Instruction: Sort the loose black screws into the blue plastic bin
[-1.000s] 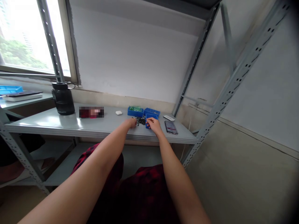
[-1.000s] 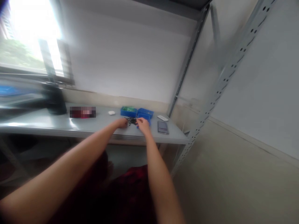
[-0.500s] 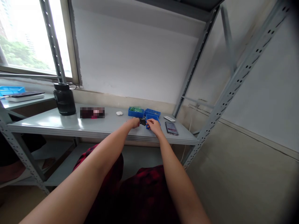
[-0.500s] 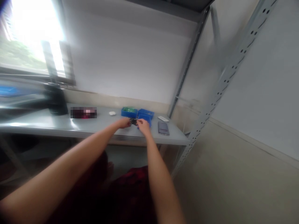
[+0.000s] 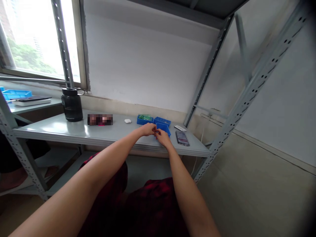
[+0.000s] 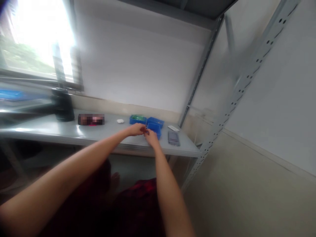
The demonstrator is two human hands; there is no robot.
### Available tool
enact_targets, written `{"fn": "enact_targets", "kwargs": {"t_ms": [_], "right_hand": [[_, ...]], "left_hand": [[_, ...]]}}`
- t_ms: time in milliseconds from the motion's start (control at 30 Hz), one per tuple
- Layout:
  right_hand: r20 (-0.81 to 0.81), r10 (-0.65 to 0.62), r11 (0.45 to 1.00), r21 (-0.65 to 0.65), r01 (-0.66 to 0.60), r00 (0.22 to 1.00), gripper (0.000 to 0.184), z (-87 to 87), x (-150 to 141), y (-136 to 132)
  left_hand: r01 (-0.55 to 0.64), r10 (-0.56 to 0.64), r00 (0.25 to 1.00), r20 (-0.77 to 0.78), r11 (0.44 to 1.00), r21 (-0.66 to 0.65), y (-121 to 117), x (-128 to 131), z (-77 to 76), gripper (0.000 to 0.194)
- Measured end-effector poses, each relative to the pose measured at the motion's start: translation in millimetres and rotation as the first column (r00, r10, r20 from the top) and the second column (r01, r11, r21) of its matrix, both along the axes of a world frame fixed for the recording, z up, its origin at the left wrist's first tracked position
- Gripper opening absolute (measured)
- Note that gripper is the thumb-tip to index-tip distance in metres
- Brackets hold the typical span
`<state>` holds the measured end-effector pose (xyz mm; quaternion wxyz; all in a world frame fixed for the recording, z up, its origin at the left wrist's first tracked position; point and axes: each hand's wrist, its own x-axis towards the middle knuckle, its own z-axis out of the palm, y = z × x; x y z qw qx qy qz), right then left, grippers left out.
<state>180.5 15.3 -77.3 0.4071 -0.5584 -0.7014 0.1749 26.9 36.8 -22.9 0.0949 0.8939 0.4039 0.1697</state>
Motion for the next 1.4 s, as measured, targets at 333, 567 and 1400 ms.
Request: {"fn": "enact_targets", "kwargs": {"t_ms": [333, 567, 1400], "right_hand": [[0.026, 0.044, 0.996, 0.074, -0.046, 0.999, 0.019, 5.0, -7, -4], [0.116, 0.044, 0.989, 0.132, -0.059, 0.992, 0.02, 7.3, -12, -8], [-0.158, 0.169, 0.977, 0.159, -0.144, 0.973, 0.03, 8.4, -35, -13]], "left_hand": [[-0.03, 0.033, 0.999, -0.043, 0.997, 0.074, -7, -14, 13.7, 0.028], [-0.026, 0.051, 0.976, -0.211, 0.993, 0.117, -11, -22, 15.0, 0.024], [0.163, -0.106, 0.919, 0.379, 0.979, -0.123, -5, -47, 20.2, 0.021]]}}
